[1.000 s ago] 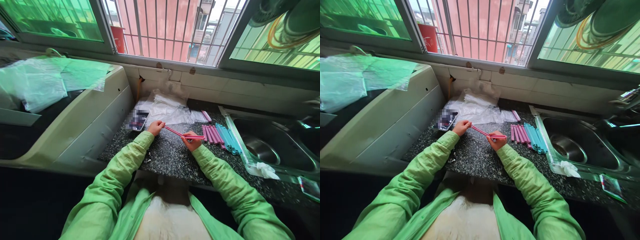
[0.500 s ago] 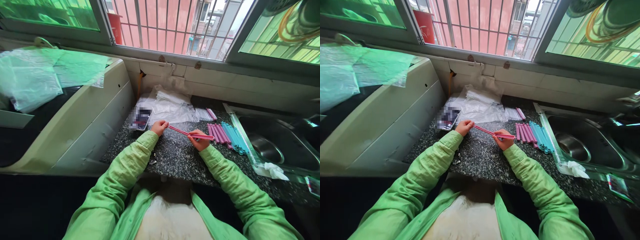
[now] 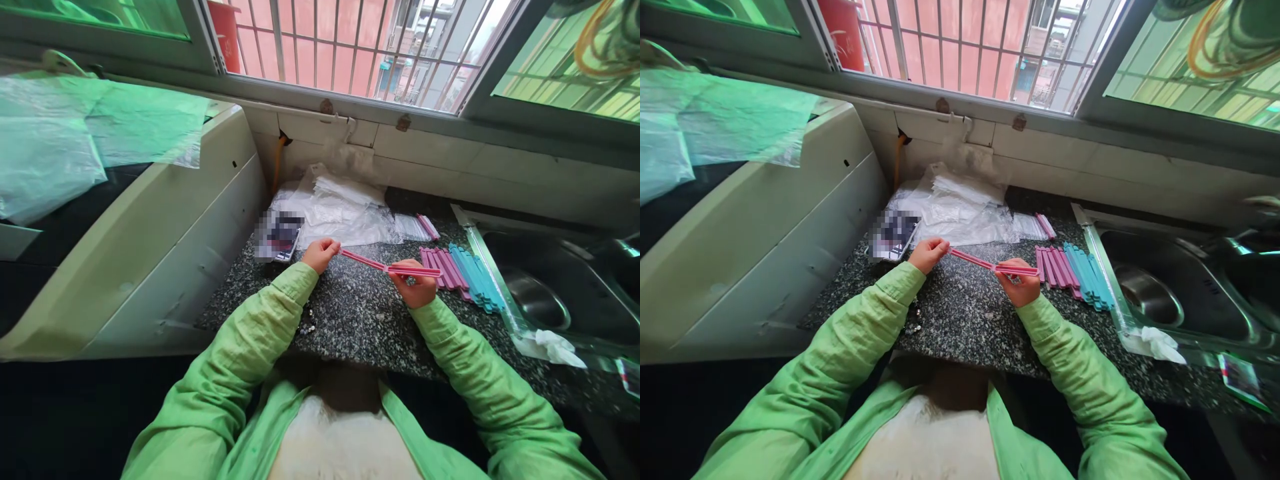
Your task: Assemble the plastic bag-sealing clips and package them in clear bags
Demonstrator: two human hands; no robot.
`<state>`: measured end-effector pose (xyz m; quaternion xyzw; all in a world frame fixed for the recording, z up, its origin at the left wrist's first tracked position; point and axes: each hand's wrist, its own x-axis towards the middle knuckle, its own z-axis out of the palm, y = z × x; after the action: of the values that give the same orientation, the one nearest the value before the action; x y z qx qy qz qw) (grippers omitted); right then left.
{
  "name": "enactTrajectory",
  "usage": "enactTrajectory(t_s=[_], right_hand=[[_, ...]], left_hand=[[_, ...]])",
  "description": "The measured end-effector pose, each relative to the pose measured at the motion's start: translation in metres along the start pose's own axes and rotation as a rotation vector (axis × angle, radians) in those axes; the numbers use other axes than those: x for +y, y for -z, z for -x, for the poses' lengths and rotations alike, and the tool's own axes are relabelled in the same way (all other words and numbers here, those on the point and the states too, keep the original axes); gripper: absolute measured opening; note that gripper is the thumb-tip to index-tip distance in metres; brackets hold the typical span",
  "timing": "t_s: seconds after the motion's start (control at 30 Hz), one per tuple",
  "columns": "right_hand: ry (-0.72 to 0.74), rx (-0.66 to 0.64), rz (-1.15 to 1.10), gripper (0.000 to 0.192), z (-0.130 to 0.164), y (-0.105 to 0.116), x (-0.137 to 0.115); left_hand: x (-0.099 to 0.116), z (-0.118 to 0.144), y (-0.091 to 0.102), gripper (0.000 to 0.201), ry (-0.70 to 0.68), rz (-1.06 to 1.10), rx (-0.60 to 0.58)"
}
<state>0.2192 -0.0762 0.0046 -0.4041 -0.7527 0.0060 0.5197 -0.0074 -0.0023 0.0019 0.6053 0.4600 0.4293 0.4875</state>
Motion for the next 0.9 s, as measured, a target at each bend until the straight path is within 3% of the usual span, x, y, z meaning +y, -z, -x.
enactTrajectory(t_s=[0.43,0.9], right_hand=[[-0.003,0.03,0.078,0.006,0.0012,-0.0012,-0.001],[-0.058,-0.05,0.123,0.008,-0.0003,-0.0005,-0.0044]], left_hand=[[0.0043,0.0042,-0.0016,0.033,0.003,-0.013,-0.039],[0.0052,0.0056,-0.0032,0.034,0.007,-0.042,-0.068]])
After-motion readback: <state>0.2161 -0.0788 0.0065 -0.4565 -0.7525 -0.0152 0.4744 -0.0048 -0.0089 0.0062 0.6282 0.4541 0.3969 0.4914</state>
